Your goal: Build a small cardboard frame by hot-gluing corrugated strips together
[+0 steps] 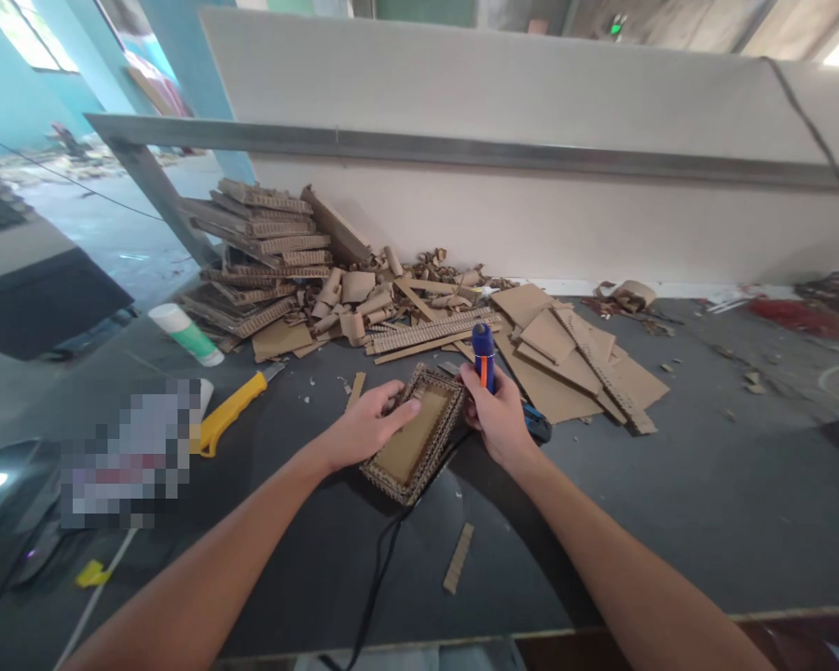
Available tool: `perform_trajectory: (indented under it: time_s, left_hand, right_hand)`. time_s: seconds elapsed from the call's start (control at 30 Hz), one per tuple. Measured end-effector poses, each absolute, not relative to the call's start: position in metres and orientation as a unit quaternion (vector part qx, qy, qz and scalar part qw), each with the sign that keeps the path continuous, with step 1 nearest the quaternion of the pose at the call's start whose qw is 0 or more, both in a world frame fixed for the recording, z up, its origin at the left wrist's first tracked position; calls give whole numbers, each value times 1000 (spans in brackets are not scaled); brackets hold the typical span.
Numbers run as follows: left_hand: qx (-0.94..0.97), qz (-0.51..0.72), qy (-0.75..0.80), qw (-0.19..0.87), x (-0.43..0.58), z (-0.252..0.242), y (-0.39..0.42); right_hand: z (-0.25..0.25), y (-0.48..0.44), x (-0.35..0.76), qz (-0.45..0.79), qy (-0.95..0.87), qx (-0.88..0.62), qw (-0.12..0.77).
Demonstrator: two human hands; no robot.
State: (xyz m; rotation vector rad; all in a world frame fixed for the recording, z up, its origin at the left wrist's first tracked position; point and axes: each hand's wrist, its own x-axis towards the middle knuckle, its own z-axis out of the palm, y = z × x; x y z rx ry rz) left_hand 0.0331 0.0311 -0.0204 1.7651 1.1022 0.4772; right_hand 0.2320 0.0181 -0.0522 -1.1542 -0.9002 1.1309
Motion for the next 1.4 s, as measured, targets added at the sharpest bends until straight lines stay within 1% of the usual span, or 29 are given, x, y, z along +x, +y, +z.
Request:
perform_trajectory:
  time_s: [0.1,0.23,0.43,0.7,0.9,1.07,1.17,1.27,1.4]
  left_hand:
    - [727,196,445,485,30,-19,33]
    - [733,214,429,483,25,-15,35]
    - [782,213,416,411,20,-8,33]
    - [830,246,417,275,16,-4,30]
    - [850,227,405,247,14,-6,32]
    - [834,227,437,248,13,-7,35]
    - [815,248,448,270,10,-6,37]
    - [803,260,450,293,7,-3,39]
    - [796,219,491,278,8,-3,43]
  right_hand:
    - [-45,17,233,530,-334,-473,619]
    - [-40,16,236,553,-366,-432,612]
    - [-44,10,240,604,-433,-383,548]
    - [-38,5,245,648,-428,-339,531]
    - [-33,2,246,670,-430,-327,509]
    - [-33,3,242,656,-412,-340,533]
    - [-33,5,242,648,-402,-352,543]
    - [-35,9,243,624,-375,-369,578]
    - [-40,16,244,574,-330,-414,625]
